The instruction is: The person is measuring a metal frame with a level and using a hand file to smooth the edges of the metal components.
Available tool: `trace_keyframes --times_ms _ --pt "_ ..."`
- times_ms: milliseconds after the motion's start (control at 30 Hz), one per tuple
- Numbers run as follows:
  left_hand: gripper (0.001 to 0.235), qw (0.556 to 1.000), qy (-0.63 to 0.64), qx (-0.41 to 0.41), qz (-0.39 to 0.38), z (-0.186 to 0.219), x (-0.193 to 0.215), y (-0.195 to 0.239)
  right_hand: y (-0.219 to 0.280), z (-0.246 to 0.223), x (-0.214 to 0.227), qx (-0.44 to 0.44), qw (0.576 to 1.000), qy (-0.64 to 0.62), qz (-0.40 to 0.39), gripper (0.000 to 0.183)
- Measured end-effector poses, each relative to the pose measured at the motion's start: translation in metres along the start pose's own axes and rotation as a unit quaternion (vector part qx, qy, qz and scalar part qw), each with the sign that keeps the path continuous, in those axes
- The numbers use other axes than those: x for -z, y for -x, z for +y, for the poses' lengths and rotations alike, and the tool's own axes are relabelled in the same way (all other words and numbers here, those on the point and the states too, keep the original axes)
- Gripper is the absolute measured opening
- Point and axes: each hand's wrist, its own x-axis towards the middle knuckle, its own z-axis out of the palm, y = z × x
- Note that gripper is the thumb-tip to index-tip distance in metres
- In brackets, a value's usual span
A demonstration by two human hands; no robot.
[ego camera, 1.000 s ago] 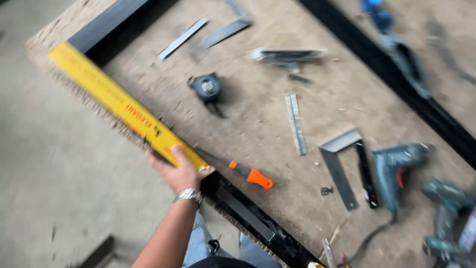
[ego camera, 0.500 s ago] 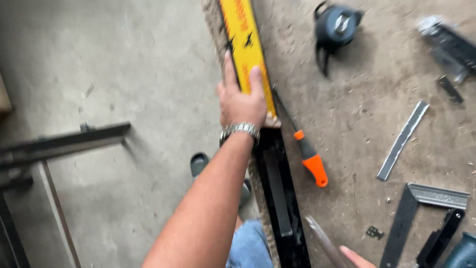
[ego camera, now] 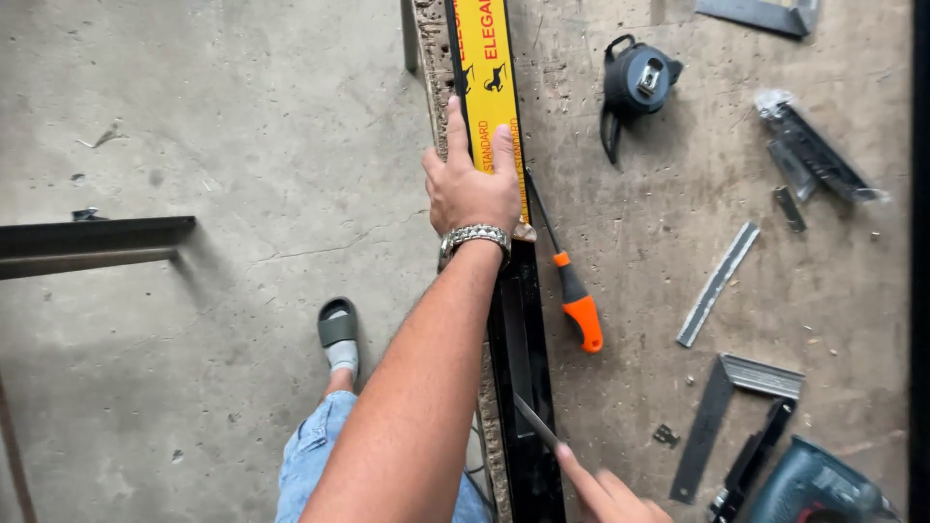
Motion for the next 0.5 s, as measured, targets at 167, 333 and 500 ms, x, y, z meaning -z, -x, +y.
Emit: trace_keyframes --times_ms 167,333,500 --pt "0.074 1.0 -0.003 0.005 -0.028 0.005 0.011 0.004 0.048 0.016 -0.045 -0.079 0.984 -0.013 -0.162 0.07" --pt "0.076 0.999 -0.012 -0.001 -0.042 -0.001 0.007 0.005 0.012 -0.035 0.008 -0.148 0.982 -0.065 -0.096 0.063" --pt "0.074 0.999 -0.001 0.0 -0.034 0.0 0.006 0.006 -0.004 -0.008 -0.016 -0.243 0.818 -0.098 -0.512 0.083"
